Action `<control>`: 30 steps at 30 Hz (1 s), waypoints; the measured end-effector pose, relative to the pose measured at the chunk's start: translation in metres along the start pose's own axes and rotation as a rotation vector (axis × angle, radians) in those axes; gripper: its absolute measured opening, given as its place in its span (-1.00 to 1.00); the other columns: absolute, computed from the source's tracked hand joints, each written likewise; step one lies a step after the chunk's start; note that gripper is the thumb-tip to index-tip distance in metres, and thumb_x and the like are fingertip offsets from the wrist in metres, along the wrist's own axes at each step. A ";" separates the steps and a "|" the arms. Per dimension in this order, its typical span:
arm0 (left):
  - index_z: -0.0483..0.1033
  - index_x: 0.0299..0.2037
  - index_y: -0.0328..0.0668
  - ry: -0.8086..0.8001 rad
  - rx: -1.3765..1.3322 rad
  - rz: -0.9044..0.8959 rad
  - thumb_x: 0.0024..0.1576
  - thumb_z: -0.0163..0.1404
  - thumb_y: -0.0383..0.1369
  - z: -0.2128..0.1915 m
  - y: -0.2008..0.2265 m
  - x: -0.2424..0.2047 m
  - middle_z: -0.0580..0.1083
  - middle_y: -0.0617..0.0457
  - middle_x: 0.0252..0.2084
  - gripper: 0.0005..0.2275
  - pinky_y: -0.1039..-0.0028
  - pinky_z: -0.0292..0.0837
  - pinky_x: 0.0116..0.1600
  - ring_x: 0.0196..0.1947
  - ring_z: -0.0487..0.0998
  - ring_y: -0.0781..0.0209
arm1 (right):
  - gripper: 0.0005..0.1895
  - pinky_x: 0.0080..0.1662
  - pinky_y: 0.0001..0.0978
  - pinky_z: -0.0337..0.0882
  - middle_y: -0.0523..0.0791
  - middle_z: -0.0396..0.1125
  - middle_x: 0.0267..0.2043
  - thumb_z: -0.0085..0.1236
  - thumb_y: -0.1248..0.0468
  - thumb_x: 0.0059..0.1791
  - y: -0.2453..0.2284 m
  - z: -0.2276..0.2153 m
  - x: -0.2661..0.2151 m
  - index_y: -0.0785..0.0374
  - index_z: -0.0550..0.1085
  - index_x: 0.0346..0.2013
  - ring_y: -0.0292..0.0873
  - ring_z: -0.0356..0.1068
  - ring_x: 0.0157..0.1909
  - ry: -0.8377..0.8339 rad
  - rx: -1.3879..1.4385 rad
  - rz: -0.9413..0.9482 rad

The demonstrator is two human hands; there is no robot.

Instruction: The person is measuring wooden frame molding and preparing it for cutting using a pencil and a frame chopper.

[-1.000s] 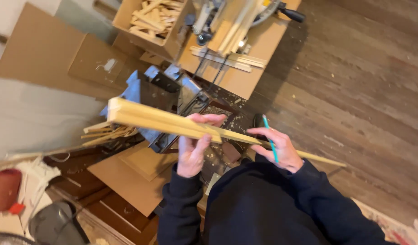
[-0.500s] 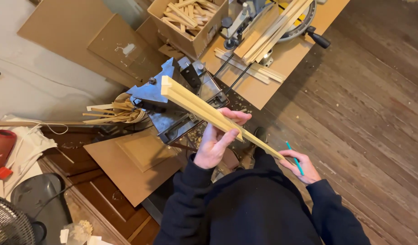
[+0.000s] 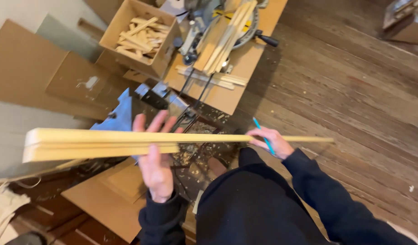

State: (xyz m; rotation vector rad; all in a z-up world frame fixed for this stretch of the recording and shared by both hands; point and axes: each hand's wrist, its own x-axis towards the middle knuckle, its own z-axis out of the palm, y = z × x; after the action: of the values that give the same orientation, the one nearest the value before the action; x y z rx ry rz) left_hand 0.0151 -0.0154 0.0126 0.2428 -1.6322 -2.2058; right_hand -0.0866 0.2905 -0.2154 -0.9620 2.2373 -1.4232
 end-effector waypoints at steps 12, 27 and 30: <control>0.08 0.42 -0.40 0.275 0.031 0.114 0.33 -0.21 -0.30 0.000 -0.022 0.015 0.27 -0.50 0.39 -0.52 -0.09 0.44 0.37 0.36 0.40 -0.30 | -0.72 -0.13 -0.24 0.48 -0.06 0.41 -0.24 0.24 0.24 0.04 0.053 -0.129 0.172 0.21 0.54 0.03 -0.08 0.44 -0.22 -0.037 -0.263 -0.215; 0.21 0.21 -0.26 0.530 -0.440 -0.095 0.34 -0.16 -0.20 0.067 -0.081 0.028 0.26 0.03 -0.29 -0.65 0.51 0.14 -0.33 -0.38 0.22 0.28 | -0.73 -0.11 -0.14 0.40 0.00 0.38 -0.25 0.23 0.19 0.08 0.159 -0.164 0.345 0.21 0.50 0.04 0.04 0.40 -0.16 -0.205 -0.347 -0.216; 0.25 0.19 -0.26 0.571 -0.477 -0.067 0.37 -0.17 -0.20 0.074 -0.082 0.027 0.26 0.01 -0.28 -0.68 0.44 0.17 -0.23 -0.34 0.24 0.24 | -0.79 -0.07 -0.12 0.40 0.01 0.37 -0.25 0.20 0.21 0.14 0.171 -0.157 0.359 0.19 0.51 0.05 0.07 0.40 -0.14 -0.266 -0.389 -0.272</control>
State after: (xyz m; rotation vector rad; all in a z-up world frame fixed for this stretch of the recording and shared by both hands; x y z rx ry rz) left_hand -0.0524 0.0597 -0.0396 0.7145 -0.7879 -2.2154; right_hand -0.5010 0.1973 -0.2652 -1.5315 2.2832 -0.8934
